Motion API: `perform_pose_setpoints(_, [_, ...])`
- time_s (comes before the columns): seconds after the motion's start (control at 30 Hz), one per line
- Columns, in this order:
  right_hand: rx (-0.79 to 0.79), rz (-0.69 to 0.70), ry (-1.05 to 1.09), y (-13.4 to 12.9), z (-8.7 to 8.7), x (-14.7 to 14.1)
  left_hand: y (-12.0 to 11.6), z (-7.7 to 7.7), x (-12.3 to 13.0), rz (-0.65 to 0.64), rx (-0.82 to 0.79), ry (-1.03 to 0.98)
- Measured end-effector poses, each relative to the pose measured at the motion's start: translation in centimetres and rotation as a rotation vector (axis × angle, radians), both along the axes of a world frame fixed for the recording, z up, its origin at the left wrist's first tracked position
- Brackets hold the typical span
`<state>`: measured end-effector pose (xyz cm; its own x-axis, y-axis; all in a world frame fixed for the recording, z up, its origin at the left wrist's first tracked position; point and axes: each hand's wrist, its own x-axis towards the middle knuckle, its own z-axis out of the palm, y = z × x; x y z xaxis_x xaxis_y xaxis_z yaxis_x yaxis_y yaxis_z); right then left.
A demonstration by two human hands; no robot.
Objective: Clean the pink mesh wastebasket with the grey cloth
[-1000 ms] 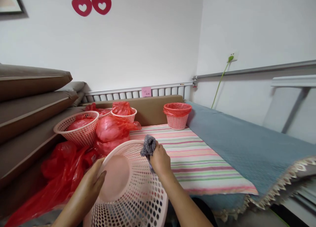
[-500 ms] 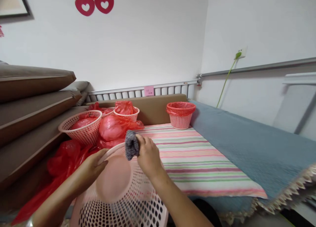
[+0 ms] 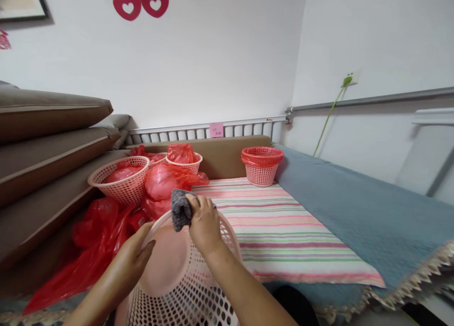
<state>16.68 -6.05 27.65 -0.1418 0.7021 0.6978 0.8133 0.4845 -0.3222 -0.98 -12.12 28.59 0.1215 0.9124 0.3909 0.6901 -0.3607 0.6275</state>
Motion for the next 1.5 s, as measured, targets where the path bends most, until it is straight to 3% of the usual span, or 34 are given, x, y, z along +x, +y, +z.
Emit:
perform_pose_setpoints(0.13, [-0.218,-0.235,0.023,1.1,-1.9,2.8,-0.7,-1.3,-0.4,0.092,-0.008,-0.034])
perform_pose_setpoints(0.27, [-0.314,-0.276,0.086,1.0,-2.6,4.7,-1.2,-1.4,-0.6,0.056,-0.005,-0.047])
perform_pose_setpoints(0.37, [-0.244,-0.219,0.137,0.4,-1.1,4.9,-1.4,0.3,-0.7,0.017,-0.001,-0.049])
perform_pose_setpoints(0.47, [-0.071,-0.139,0.138,-0.2,1.1,4.5,-1.1,2.4,-0.4,-0.039,-0.003,-0.048])
perform_pose_setpoints(0.57, [0.031,-0.064,0.065,-0.4,2.4,3.9,-0.2,3.3,0.6,-0.083,-0.010,-0.024])
perform_pose_setpoints(0.7, [0.005,-0.044,-0.025,-0.8,2.2,2.9,1.1,2.2,2.1,-0.073,-0.028,0.019])
perform_pose_setpoints(0.97, [0.104,0.138,-0.121,-3.2,1.9,-1.3,2.0,-0.2,2.5,-0.112,0.236,-0.012])
perform_pose_setpoints(1.17, [0.120,0.183,-0.024,-2.2,1.2,-1.1,1.3,0.1,2.0,-0.123,0.115,-0.025])
perform_pose_setpoints(1.33, [0.050,0.053,0.032,-0.8,0.6,1.0,0.5,-0.5,1.1,-0.057,0.088,-0.005])
perform_pose_setpoints(1.5, [-0.158,-0.205,0.113,0.8,-2.0,4.3,-0.1,-1.9,0.0,-0.004,0.102,-0.011])
